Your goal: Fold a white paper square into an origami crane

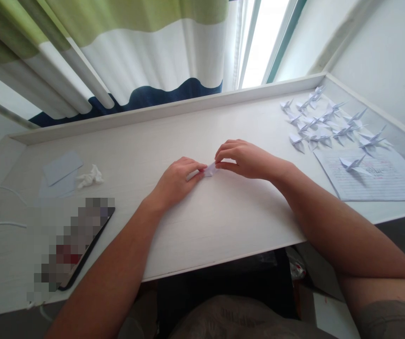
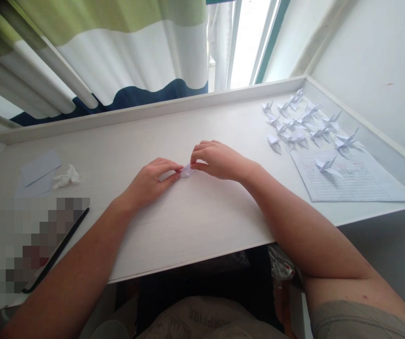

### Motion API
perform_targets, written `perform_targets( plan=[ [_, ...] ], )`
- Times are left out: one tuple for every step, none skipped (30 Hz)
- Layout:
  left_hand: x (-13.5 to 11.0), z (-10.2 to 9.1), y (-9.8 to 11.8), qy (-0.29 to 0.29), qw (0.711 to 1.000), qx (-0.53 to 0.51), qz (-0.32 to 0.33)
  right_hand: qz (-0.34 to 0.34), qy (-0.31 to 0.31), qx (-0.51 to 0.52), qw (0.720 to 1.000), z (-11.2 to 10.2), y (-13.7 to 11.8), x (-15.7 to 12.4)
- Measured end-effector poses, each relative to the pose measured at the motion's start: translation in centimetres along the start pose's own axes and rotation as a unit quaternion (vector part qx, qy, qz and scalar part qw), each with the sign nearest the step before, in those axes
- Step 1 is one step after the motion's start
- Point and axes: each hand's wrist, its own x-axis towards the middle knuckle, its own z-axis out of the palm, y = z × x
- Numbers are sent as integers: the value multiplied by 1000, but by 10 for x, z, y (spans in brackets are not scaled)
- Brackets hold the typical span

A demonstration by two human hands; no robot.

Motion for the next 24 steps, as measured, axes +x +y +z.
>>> perform_targets(
  plan=[
    [0, 0, 0, -3, 1000, 2, 2, 4, -3, -1, 1000, -1, 0, 0],
    [0, 1, 0, -5, 1000, 6, 5, 7, -6, -2, 1000, -2, 0, -1],
    [1, 1, 0, -8, 1000, 11, 9, 11, -7, -1, 1000, -4, -1, -1],
    [1, 2, 0, -12, 1000, 15, 11, 17, -7, 1, 1000, -5, -2, -2],
    [1, 3, 0, -15, 1000, 19, 13, 24, -5, 3, 1000, -7, -2, -2],
    [1, 3, 0, -18, 999, 22, 15, 33, -3, 5, 999, -8, -3, -3],
    [1, 3, 0, -19, 999, 24, 15, 40, -2, 8, 999, -9, -3, -3],
    [1, 4, 0, -19, 999, 27, 15, 45, -4, 12, 999, -9, -4, -3],
    [1, 4, 0, -19, 999, 28, 15, 47, -8, 17, 999, -10, -4, -3],
    [1, 5, 0, -17, 999, 29, 16, 46, -14, 25, 999, -10, -4, -3],
    [1, 5, 1, -14, 999, 30, 17, 44, -21, 33, 998, -9, -3, -3],
    [2, 5, 2, -12, 999, 30, 16, 43, -26, 40, 998, -9, -3, -3],
    [2, 5, 3, -11, 999, 29, 15, 44, -30, 45, 998, -9, -3, -3],
    [2, 6, 4, -11, 999, 29, 13, 44, -33, 46, 997, -8, -3, -3],
    [2, 6, 5, -11, 999, 29, 12, 44, -34, 44, 997, -8, -3, -3],
    [3, 6, 6, -12, 999, 30, 11, 44, -35, 39, 998, -8, -3, -4],
    [3, 6, 6, -13, 999, 30, 12, 42, -35, 34, 998, -8, -3, -4],
    [4, 6, 7, -15, 999, 30, 13, 38, -35, 28, 998, -8, -3, -5],
    [4, 6, 7, -16, 999, 28, 14, 34, -33, 22, 999, -8, -3, -5],
    [5, 6, 7, -18, 999, 26, 14, 29, -29, 17, 999, -8, -3, -5],
    [5, 6, 8, -20, 999, 24, 13, 25, -24, 16, 999, -8, -3, -5],
    [5, 6, 8, -21, 1000, 21, 10, 25, -21, 19, 999, -8, -2, -5],
    [5, 6, 8, -20, 1000, 18, 7, 28, -19, 26, 999, -8, -1, -5],
    [5, 6, 8, -18, 1000, 14, 3, 35, -18, 39, 998, -7, 0, -5]
  ],
)
